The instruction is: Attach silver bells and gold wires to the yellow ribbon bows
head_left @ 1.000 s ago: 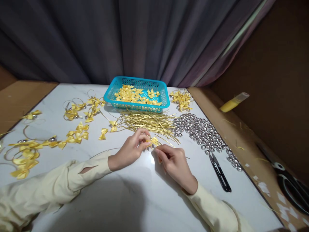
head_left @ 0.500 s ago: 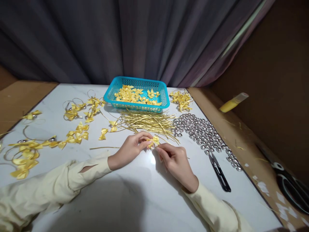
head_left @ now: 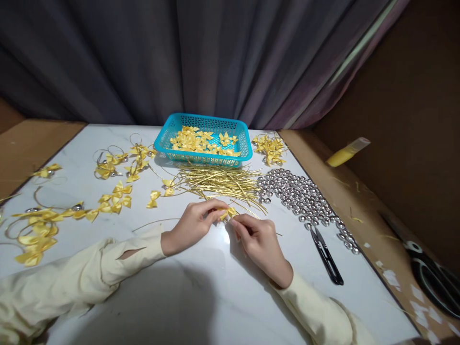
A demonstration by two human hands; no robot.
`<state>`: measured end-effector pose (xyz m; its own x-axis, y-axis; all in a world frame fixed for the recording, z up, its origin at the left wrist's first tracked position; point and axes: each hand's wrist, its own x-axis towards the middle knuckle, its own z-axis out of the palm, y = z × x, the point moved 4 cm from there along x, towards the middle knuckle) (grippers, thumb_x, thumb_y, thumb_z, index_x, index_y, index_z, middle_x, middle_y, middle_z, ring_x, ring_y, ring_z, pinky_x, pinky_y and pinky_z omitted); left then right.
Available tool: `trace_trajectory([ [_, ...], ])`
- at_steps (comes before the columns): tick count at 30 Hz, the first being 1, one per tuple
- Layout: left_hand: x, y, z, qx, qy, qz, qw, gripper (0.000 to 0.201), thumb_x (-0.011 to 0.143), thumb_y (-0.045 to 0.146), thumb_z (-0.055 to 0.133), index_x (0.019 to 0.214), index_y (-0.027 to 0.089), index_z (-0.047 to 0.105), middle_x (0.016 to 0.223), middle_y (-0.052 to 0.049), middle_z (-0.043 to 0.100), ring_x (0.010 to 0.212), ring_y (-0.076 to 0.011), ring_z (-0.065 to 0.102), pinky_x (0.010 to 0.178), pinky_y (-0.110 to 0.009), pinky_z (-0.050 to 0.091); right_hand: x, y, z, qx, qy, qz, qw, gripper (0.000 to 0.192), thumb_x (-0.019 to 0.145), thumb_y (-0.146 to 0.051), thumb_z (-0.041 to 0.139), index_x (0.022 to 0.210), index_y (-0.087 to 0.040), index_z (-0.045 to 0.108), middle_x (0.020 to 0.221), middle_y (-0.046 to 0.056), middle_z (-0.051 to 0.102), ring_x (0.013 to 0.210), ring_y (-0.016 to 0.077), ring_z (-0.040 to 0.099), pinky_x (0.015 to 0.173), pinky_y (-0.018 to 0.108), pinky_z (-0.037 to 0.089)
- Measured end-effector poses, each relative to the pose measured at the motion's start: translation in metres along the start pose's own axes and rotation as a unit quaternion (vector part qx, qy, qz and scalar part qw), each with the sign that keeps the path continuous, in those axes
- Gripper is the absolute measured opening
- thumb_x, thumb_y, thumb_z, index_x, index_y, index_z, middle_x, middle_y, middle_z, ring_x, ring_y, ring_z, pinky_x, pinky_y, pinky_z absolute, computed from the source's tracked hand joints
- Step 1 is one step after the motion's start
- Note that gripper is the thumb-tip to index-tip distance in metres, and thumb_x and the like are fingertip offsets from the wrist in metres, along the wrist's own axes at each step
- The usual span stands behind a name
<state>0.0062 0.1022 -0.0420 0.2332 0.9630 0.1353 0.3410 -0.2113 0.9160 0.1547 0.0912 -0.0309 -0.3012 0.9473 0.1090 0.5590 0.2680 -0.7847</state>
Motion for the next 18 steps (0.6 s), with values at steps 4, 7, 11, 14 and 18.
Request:
trace_trajectory([
  [4, -0.0008, 0.0008, -0.0002, 0.024, 0.004, 0.012, 1.0, 0.016, 0.085, 0.018, 0.048, 0.092, 0.019, 0.063, 0.083, 0.0, 0.067, 0.069, -0.0119, 0.059, 0.062, -0.02, 0.044, -0.0005, -0.0014, 0.0009, 0.005, 0.001, 0.002, 1.0, 0.026, 0.084, -0.021, 0.045, 0.069, -0.014, 0.065, 0.046, -0.002, 0.051, 0.04, 0.0089, 0.042, 0.048, 0.02, 0.034],
  [7, -0.0016, 0.001, -0.0006, 0.037, 0.008, 0.019, 0.999, 0.016, 0.085, 0.017, 0.048, 0.093, 0.019, 0.062, 0.085, 0.0, 0.067, 0.069, -0.0118, 0.059, 0.063, -0.02, 0.045, -0.0008, -0.0027, 0.0018, 0.006, 0.004, 0.0, 1.0, 0.026, 0.084, -0.021, 0.045, 0.069, -0.014, 0.064, 0.046, -0.002, 0.051, 0.041, 0.0089, 0.042, 0.049, 0.019, 0.034],
  [11, -0.0027, 0.0006, -0.0003, 0.02, 0.01, 0.009, 1.0, 0.013, 0.086, 0.019, 0.048, 0.096, 0.019, 0.056, 0.08, 0.001, 0.066, 0.065, -0.0107, 0.059, 0.062, -0.019, 0.044, -0.001, -0.0026, 0.0032, 0.012, 0.017, -0.004, 1.0, 0.025, 0.084, -0.021, 0.046, 0.067, -0.014, 0.063, 0.047, -0.002, 0.05, 0.041, 0.0083, 0.041, 0.048, 0.019, 0.033],
  [14, -0.0034, 0.0002, 0.0005, -0.002, 0.008, -0.001, 1.0, 0.011, 0.086, 0.02, 0.049, 0.097, 0.02, 0.048, 0.074, 0.003, 0.065, 0.064, -0.0104, 0.059, 0.061, -0.019, 0.043, -0.0009, -0.0015, 0.0038, 0.02, 0.02, -0.001, 1.0, 0.026, 0.083, -0.022, 0.046, 0.063, -0.014, 0.061, 0.045, -0.003, 0.048, 0.039, 0.0076, 0.039, 0.047, 0.019, 0.032],
  [18, -0.0034, 0.0, 0.0013, 0.001, 0.006, 0.004, 1.0, 0.01, 0.086, 0.018, 0.049, 0.095, 0.02, 0.045, 0.074, 0.004, 0.063, 0.065, -0.0097, 0.059, 0.061, -0.018, 0.042, -0.0003, -0.0001, 0.0042, 0.029, 0.007, 0.007, 1.0, 0.027, 0.083, -0.023, 0.047, 0.06, -0.015, 0.059, 0.043, -0.004, 0.046, 0.038, 0.0073, 0.038, 0.046, 0.02, 0.031],
])
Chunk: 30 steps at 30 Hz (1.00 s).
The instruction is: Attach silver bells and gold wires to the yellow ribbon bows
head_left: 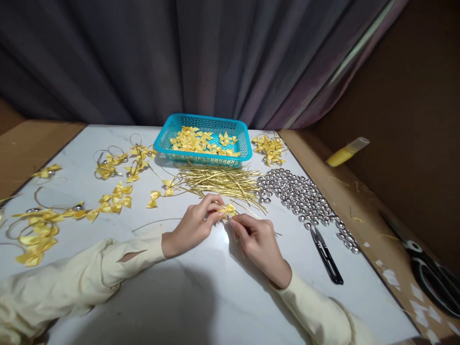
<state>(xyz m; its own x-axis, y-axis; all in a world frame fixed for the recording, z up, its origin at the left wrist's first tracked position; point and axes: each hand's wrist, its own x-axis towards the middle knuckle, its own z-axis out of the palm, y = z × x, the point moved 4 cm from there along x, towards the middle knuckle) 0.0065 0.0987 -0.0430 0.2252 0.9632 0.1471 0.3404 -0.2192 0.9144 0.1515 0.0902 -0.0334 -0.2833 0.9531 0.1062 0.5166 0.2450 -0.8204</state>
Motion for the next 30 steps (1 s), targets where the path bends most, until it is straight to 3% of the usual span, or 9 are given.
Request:
trace_trajectory([
  [18, -0.0042, -0.003, 0.0021, 0.042, -0.005, 0.032, 0.999, 0.011, 0.088, 0.015, 0.044, 0.096, 0.021, 0.04, 0.077, 0.003, 0.06, 0.072, -0.0104, 0.06, 0.063, -0.018, 0.043, 0.0008, 0.0008, -0.0017, -0.032, 0.006, -0.034, 0.999, 0.024, 0.083, -0.019, 0.047, 0.063, -0.014, 0.061, 0.046, -0.003, 0.049, 0.041, 0.0076, 0.04, 0.047, 0.019, 0.031],
  [24, -0.007, 0.0027, 0.0065, 0.043, -0.041, 0.061, 0.996, 0.013, 0.088, 0.013, 0.041, 0.098, 0.021, 0.04, 0.082, 0.002, 0.058, 0.077, -0.0107, 0.061, 0.067, -0.019, 0.044, -0.0005, -0.0042, -0.0022, -0.038, 0.012, -0.069, 0.997, 0.024, 0.084, -0.017, 0.046, 0.067, -0.015, 0.063, 0.041, -0.004, 0.047, 0.037, 0.0073, 0.04, 0.045, 0.018, 0.033],
  [27, -0.0074, 0.0021, 0.0069, 0.033, -0.026, 0.047, 0.998, 0.01, 0.09, 0.019, 0.041, 0.099, 0.021, 0.039, 0.082, 0.001, 0.056, 0.075, -0.0114, 0.059, 0.065, -0.021, 0.045, -0.0003, -0.0045, -0.0034, -0.061, 0.043, -0.092, 0.993, 0.022, 0.084, -0.017, 0.047, 0.07, -0.015, 0.063, 0.046, -0.003, 0.055, 0.037, 0.0075, 0.044, 0.045, 0.018, 0.034],
  [30, -0.0053, 0.0039, 0.0027, 0.038, 0.027, 0.045, 0.998, 0.016, 0.086, 0.024, 0.05, 0.099, 0.02, 0.042, 0.088, -0.001, 0.056, 0.077, -0.0125, 0.057, 0.067, -0.023, 0.045, -0.0013, -0.0043, -0.0075, -0.118, 0.114, -0.153, 0.974, 0.017, 0.084, -0.014, 0.047, 0.075, -0.014, 0.062, 0.054, 0.0, 0.06, 0.042, 0.0087, 0.05, 0.046, 0.018, 0.036],
])
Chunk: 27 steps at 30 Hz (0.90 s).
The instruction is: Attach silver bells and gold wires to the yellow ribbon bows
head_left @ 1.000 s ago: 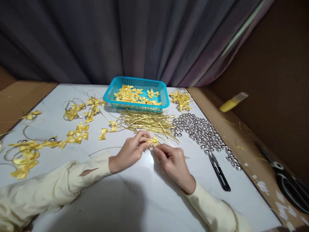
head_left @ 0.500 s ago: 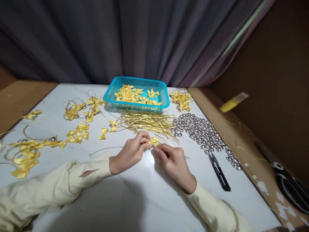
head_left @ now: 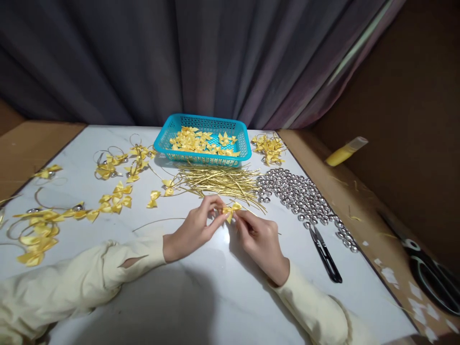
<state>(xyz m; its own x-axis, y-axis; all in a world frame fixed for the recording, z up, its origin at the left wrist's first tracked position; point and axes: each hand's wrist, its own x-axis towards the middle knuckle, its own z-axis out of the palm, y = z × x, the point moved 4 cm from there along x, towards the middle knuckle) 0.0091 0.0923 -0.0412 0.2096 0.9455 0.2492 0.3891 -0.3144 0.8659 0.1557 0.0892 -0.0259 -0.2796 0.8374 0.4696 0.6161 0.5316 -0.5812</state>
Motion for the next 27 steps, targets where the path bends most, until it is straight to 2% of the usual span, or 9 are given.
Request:
trace_trajectory([
  [2, 0.003, 0.002, -0.004, 0.012, 0.028, 0.001, 1.0, 0.013, 0.085, 0.025, 0.053, 0.095, 0.019, 0.046, 0.086, -0.002, 0.057, 0.075, -0.0125, 0.055, 0.066, -0.023, 0.044, -0.001, 0.0, -0.003, -0.062, 0.043, -0.059, 0.995, 0.017, 0.084, -0.011, 0.044, 0.08, -0.013, 0.06, 0.054, 0.001, 0.06, 0.046, 0.0107, 0.052, 0.048, 0.02, 0.037],
  [4, 0.005, 0.005, -0.005, 0.018, 0.022, 0.003, 1.0, 0.01, 0.087, 0.027, 0.049, 0.087, 0.017, 0.052, 0.081, -0.002, 0.059, 0.073, -0.0127, 0.055, 0.065, -0.023, 0.044, -0.002, -0.002, -0.003, -0.127, 0.06, -0.12, 0.983, 0.019, 0.085, -0.009, 0.04, 0.085, -0.011, 0.059, 0.055, 0.002, 0.058, 0.049, 0.0126, 0.052, 0.049, 0.022, 0.037],
  [8, 0.006, 0.01, -0.003, 0.0, -0.019, 0.049, 0.999, 0.021, 0.09, 0.027, 0.043, 0.087, 0.015, 0.06, 0.087, -0.006, 0.065, 0.085, -0.0159, 0.057, 0.079, -0.027, 0.045, -0.004, -0.008, 0.001, -0.206, 0.026, -0.209, 0.956, 0.019, 0.087, -0.007, 0.038, 0.097, -0.007, 0.055, 0.06, 0.004, 0.057, 0.054, 0.015, 0.05, 0.05, 0.026, 0.036],
  [11, 0.005, 0.012, -0.003, 0.006, -0.026, 0.068, 0.997, 0.021, 0.089, 0.028, 0.045, 0.088, 0.014, 0.061, 0.091, -0.008, 0.065, 0.089, -0.0181, 0.057, 0.082, -0.03, 0.045, -0.006, -0.013, 0.004, -0.221, -0.008, -0.238, 0.946, 0.019, 0.088, -0.007, 0.038, 0.095, -0.006, 0.056, 0.059, 0.004, 0.054, 0.056, 0.016, 0.049, 0.05, 0.027, 0.035],
  [16, 0.008, 0.01, -0.003, 0.003, -0.026, 0.042, 0.999, 0.021, 0.087, 0.027, 0.048, 0.079, 0.014, 0.061, 0.08, -0.007, 0.064, 0.077, -0.0165, 0.057, 0.072, -0.028, 0.046, -0.006, -0.018, 0.003, -0.214, -0.029, -0.249, 0.944, 0.022, 0.089, -0.006, 0.036, 0.094, -0.005, 0.057, 0.059, 0.005, 0.054, 0.057, 0.0164, 0.047, 0.049, 0.029, 0.034],
  [20, 0.011, 0.005, -0.004, -0.026, -0.029, -0.012, 0.999, 0.022, 0.086, 0.026, 0.047, 0.077, 0.014, 0.062, 0.077, -0.005, 0.065, 0.073, -0.0154, 0.057, 0.068, -0.026, 0.046, -0.007, -0.018, 0.003, -0.216, -0.025, -0.246, 0.945, 0.021, 0.089, -0.006, 0.038, 0.089, -0.007, 0.06, 0.057, 0.004, 0.053, 0.055, 0.0155, 0.046, 0.051, 0.029, 0.034],
  [24, 0.012, -0.001, -0.004, -0.07, -0.032, -0.065, 0.995, 0.021, 0.085, 0.025, 0.048, 0.08, 0.013, 0.064, 0.079, -0.003, 0.067, 0.075, -0.0154, 0.059, 0.07, -0.025, 0.048, -0.004, -0.013, 0.003, -0.178, -0.015, -0.18, 0.967, 0.024, 0.09, -0.013, 0.042, 0.073, -0.012, 0.059, 0.054, 0.002, 0.052, 0.05, 0.0131, 0.044, 0.048, 0.027, 0.031],
  [27, 0.011, -0.002, -0.003, -0.096, -0.045, -0.077, 0.991, 0.02, 0.085, 0.025, 0.048, 0.084, 0.014, 0.065, 0.083, -0.003, 0.068, 0.08, -0.0157, 0.06, 0.074, -0.025, 0.048, -0.003, -0.009, 0.005, -0.133, -0.034, -0.135, 0.981, 0.024, 0.09, -0.016, 0.039, 0.075, -0.013, 0.058, 0.055, 0.002, 0.055, 0.05, 0.012, 0.046, 0.049, 0.024, 0.032],
])
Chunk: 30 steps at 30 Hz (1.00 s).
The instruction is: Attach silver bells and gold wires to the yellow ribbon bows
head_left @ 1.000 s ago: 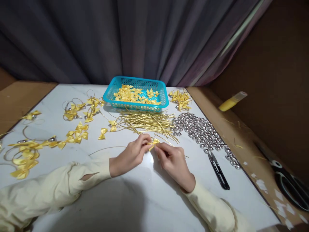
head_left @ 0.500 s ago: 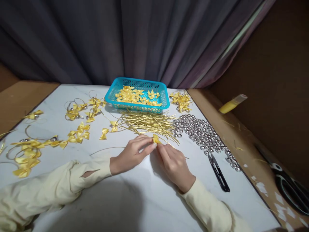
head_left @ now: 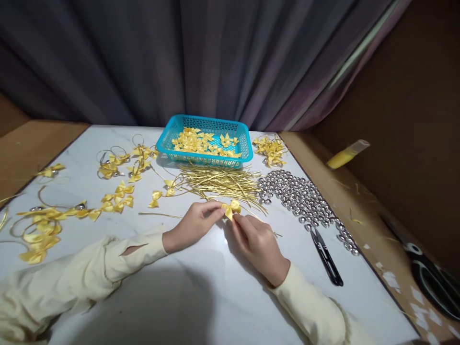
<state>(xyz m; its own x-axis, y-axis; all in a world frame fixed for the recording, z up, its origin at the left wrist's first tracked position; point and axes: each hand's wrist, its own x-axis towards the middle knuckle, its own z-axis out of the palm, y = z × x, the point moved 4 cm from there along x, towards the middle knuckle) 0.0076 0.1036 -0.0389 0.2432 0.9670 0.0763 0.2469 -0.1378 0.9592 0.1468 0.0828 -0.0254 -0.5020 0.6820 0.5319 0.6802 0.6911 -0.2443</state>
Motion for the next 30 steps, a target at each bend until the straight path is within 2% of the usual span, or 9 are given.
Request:
trace_trajectory([
  [4, -0.0002, 0.0013, 0.0004, -0.025, -0.017, 0.006, 1.0, 0.021, 0.085, 0.026, 0.049, 0.084, 0.014, 0.066, 0.086, -0.004, 0.068, 0.085, -0.0169, 0.06, 0.078, -0.026, 0.048, -0.0006, -0.0002, 0.0031, 0.028, -0.024, 0.013, 0.999, 0.023, 0.089, -0.015, 0.038, 0.074, -0.014, 0.056, 0.056, 0.002, 0.056, 0.048, 0.0113, 0.046, 0.049, 0.023, 0.031],
  [10, -0.001, 0.0004, 0.0004, -0.018, -0.011, 0.013, 1.0, 0.021, 0.085, 0.029, 0.051, 0.085, 0.014, 0.067, 0.09, -0.005, 0.069, 0.088, -0.0177, 0.061, 0.08, -0.028, 0.048, -0.0017, -0.0002, 0.005, 0.031, -0.038, 0.044, 0.998, 0.023, 0.087, -0.017, 0.039, 0.069, -0.015, 0.053, 0.051, 0.0, 0.053, 0.043, 0.0105, 0.043, 0.046, 0.023, 0.027],
  [17, -0.0029, 0.0031, 0.0031, 0.024, -0.029, 0.084, 0.996, 0.022, 0.087, 0.024, 0.049, 0.091, 0.014, 0.067, 0.092, -0.009, 0.068, 0.093, -0.0198, 0.059, 0.084, -0.033, 0.047, -0.0046, 0.003, 0.0097, 0.122, -0.058, 0.115, 0.984, 0.023, 0.086, -0.017, 0.04, 0.067, -0.017, 0.052, 0.049, -0.002, 0.052, 0.039, 0.0089, 0.041, 0.045, 0.02, 0.029],
  [25, -0.007, 0.0084, 0.0036, 0.082, -0.019, 0.162, 0.983, 0.022, 0.088, 0.02, 0.045, 0.092, 0.014, 0.066, 0.091, -0.01, 0.066, 0.09, -0.0189, 0.058, 0.081, -0.033, 0.047, -0.002, 0.0016, 0.0079, 0.196, -0.042, 0.171, 0.965, 0.028, 0.086, -0.019, 0.041, 0.061, -0.016, 0.053, 0.048, -0.003, 0.05, 0.039, 0.0066, 0.037, 0.044, 0.019, 0.029],
  [30, -0.0057, 0.0095, 0.0018, 0.098, 0.007, 0.141, 0.985, 0.022, 0.088, 0.023, 0.046, 0.088, 0.015, 0.066, 0.087, -0.008, 0.067, 0.086, -0.018, 0.059, 0.079, -0.03, 0.048, 0.0006, 0.0038, 0.0079, 0.209, -0.056, 0.187, 0.958, 0.03, 0.085, -0.021, 0.043, 0.06, -0.015, 0.057, 0.046, -0.003, 0.05, 0.04, 0.0065, 0.039, 0.045, 0.018, 0.029],
])
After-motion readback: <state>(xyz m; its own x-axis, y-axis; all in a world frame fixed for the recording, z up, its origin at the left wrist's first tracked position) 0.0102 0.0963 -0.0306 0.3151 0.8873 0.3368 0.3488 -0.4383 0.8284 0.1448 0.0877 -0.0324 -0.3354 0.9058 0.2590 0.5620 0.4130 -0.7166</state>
